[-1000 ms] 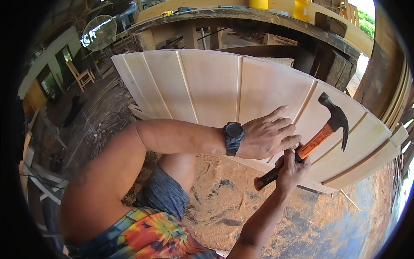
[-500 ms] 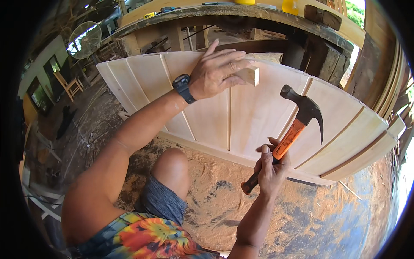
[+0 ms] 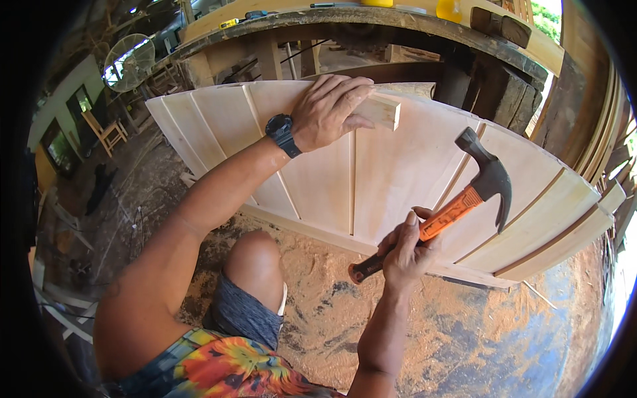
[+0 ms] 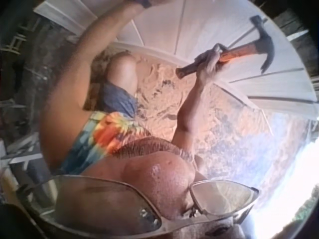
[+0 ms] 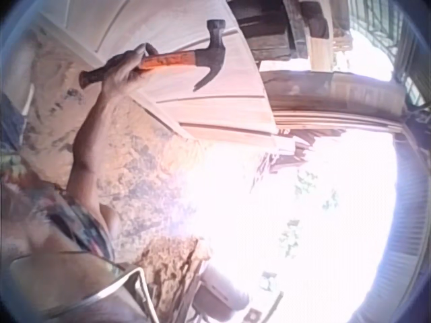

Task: Using a hammer to secure small wooden blocks onto a larger wooden panel.

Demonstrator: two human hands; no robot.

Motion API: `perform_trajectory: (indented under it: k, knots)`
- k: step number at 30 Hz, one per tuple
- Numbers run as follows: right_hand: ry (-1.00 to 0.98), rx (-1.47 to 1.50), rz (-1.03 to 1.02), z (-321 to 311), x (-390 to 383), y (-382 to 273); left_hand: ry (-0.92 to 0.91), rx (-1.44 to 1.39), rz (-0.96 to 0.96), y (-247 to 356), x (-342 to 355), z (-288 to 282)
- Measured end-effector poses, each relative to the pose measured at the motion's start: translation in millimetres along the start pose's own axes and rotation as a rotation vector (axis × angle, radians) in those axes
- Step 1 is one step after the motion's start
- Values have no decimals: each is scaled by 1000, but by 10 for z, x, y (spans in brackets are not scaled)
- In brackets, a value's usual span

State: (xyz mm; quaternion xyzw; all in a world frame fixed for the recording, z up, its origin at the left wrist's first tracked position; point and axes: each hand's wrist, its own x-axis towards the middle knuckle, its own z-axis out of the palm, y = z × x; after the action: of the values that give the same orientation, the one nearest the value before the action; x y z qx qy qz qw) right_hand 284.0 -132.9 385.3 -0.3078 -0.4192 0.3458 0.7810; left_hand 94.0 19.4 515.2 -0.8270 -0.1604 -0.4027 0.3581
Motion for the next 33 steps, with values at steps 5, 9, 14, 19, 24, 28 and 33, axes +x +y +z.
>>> perform_trajectory:
  k: [5,9,14,19,24,28,33]
  knots:
    - [-189,-260,141,-21,134,-59,20,0,19,-39,-25,14]
    - [57,-50,34,-19,95,37,26,12,4,1,-18,38]
    - [-197,-239,162,45,175,-28,36,17,-1,-44,-78,3]
    - [-96,-189,121,19,85,65,48,1,8,-7,-45,68]
    - [-110,-212,164,-182,93,-104,21,41,-26,-9,11,-11]
    - [76,-177,91,-582,96,-301,103,-67,68,290,478,69]
    - [222,-150,-12,-885,114,-556,111,-162,114,942,1192,722]
